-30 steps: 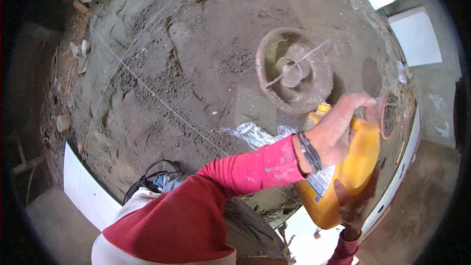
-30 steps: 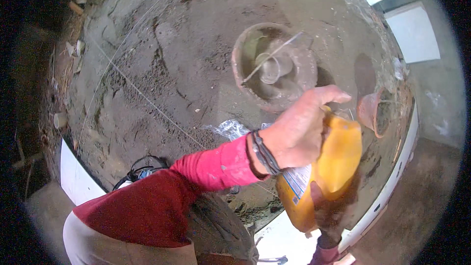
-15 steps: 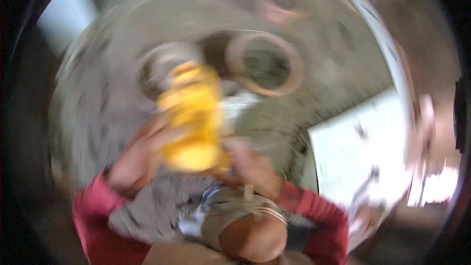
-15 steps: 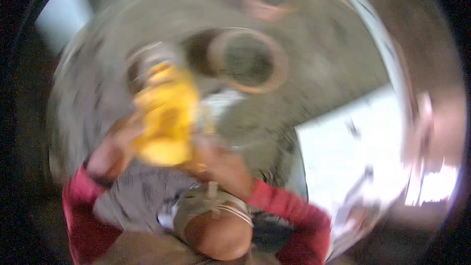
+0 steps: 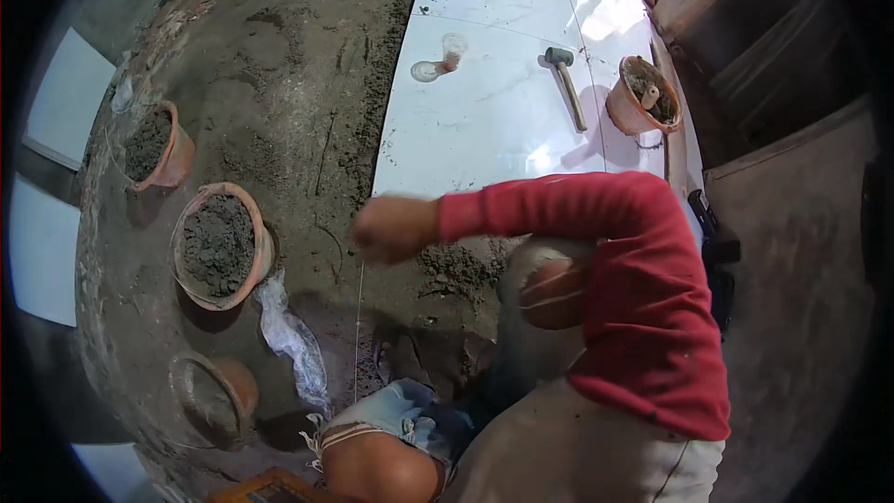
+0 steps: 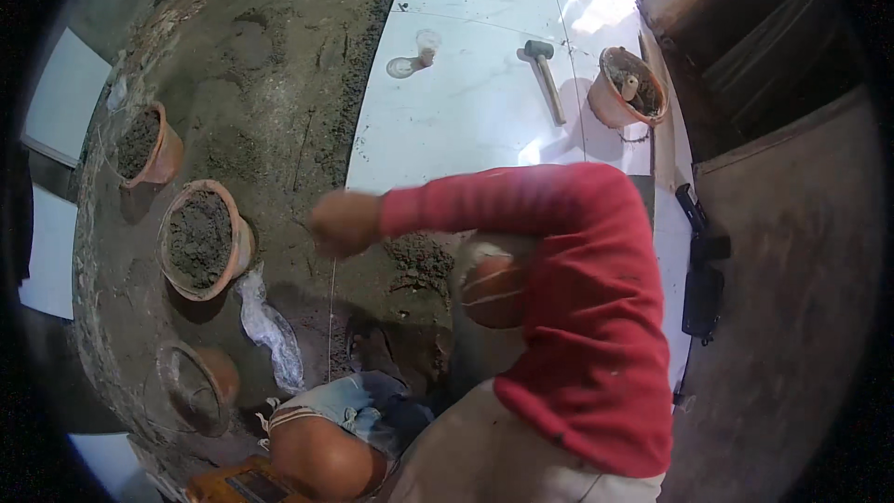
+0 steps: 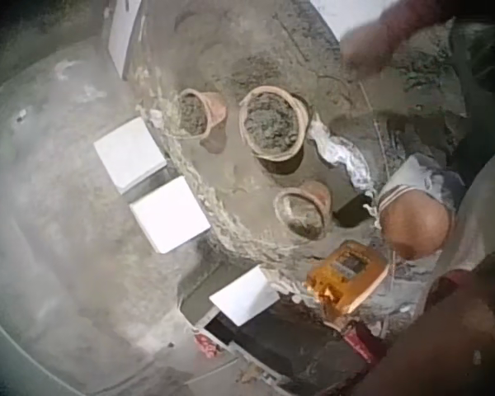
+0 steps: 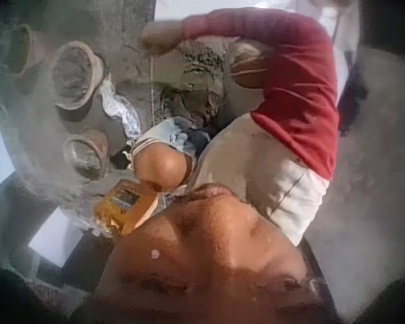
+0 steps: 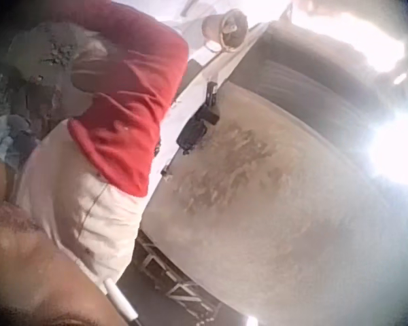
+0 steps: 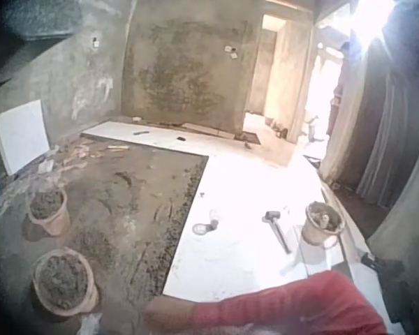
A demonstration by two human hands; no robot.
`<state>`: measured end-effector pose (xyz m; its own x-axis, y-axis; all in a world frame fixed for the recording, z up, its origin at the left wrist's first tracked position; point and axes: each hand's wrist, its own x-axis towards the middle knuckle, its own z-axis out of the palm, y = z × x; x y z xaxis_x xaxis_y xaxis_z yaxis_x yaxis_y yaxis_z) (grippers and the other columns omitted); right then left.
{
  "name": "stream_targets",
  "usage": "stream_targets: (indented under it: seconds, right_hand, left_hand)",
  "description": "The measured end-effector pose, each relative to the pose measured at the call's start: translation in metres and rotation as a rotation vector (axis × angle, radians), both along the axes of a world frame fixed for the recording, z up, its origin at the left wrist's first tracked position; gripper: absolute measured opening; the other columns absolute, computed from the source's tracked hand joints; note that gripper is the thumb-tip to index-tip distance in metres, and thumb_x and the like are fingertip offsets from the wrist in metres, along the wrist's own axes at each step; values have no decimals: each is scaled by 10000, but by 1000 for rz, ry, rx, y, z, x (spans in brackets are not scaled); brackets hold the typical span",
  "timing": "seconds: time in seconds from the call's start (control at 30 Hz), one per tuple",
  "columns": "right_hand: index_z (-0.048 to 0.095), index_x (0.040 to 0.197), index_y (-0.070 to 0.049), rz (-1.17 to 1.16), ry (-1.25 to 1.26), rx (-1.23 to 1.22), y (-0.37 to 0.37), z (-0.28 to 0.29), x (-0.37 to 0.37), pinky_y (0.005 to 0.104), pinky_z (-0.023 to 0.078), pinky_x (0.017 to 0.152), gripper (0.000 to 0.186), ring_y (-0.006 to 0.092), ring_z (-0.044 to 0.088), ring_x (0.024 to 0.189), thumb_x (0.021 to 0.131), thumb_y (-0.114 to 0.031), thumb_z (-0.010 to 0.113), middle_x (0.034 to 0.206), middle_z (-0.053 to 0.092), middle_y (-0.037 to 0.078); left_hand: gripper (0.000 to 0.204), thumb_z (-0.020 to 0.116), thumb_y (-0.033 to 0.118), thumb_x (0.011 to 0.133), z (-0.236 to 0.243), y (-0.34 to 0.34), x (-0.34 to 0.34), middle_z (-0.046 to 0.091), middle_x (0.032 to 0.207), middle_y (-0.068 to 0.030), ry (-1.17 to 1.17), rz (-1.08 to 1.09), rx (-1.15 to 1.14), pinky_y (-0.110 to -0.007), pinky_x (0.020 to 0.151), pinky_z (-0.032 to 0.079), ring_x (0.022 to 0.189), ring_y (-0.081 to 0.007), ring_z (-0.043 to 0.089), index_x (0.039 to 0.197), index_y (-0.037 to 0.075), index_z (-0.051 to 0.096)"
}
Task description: The person taps a floor tile with a rubber mallet, wipes the surface with a cloth, and pours liquid from a cup into the gaps between tiles before spreading it with a trowel.
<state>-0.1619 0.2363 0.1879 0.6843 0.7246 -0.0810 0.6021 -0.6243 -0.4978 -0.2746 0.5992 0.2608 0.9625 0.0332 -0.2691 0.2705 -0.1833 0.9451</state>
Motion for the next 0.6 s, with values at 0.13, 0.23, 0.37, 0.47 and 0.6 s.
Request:
stream_targets:
  seconds: [0.13, 0.23, 0.37, 0.47, 0.6]
  right_hand:
    - [720, 858, -8, -660, 596, 252, -97, 16, -18, 358, 576, 594, 446, 197, 706, 613, 920, -446, 668, 677, 691, 93]
    - [699, 937, 1, -819, 561, -67, -166, -1, -53, 340, 567, 553, 336, 205, 683, 552, 942, -327, 626, 713, 715, 101]
    - [696, 853, -18, -964, 522, -56, -269, -69, -115, 362, 565, 582, 283, 206, 677, 541, 921, -266, 578, 695, 715, 113]
    - [695, 913, -39, -1218, 433, -236, -287, -73, -148, 377, 570, 590, 222, 214, 684, 576, 899, -217, 562, 679, 707, 116]
    - [680, 985, -79, -1871, 535, 126, -388, -51, -255, 354, 557, 526, 267, 183, 690, 638, 981, -324, 572, 775, 689, 79]
  left_hand:
    - [488, 633, 240, 973, -17, -5, 19, 627, 1230, -184, -58, -80, 99, -388, 932, 507, 1089, -276, 632, 1368, -17, 501]
    - [480, 634, 245, 973, -36, -18, 34, 629, 1217, -187, -113, -146, 166, -391, 923, 507, 1077, -282, 632, 1356, -17, 512]
    - [468, 635, 252, 973, -56, -20, 50, 633, 1201, -191, -227, -183, 281, -395, 911, 508, 1060, -291, 632, 1340, -18, 526]
    - [460, 636, 257, 972, -52, -4, 53, 635, 1189, -194, -300, -147, 440, -398, 902, 508, 1048, -298, 632, 1328, -18, 537]
    - [450, 638, 263, 972, -69, -34, 53, 639, 1173, -198, -323, -196, 508, -402, 890, 508, 1032, -307, 631, 1313, -18, 551]
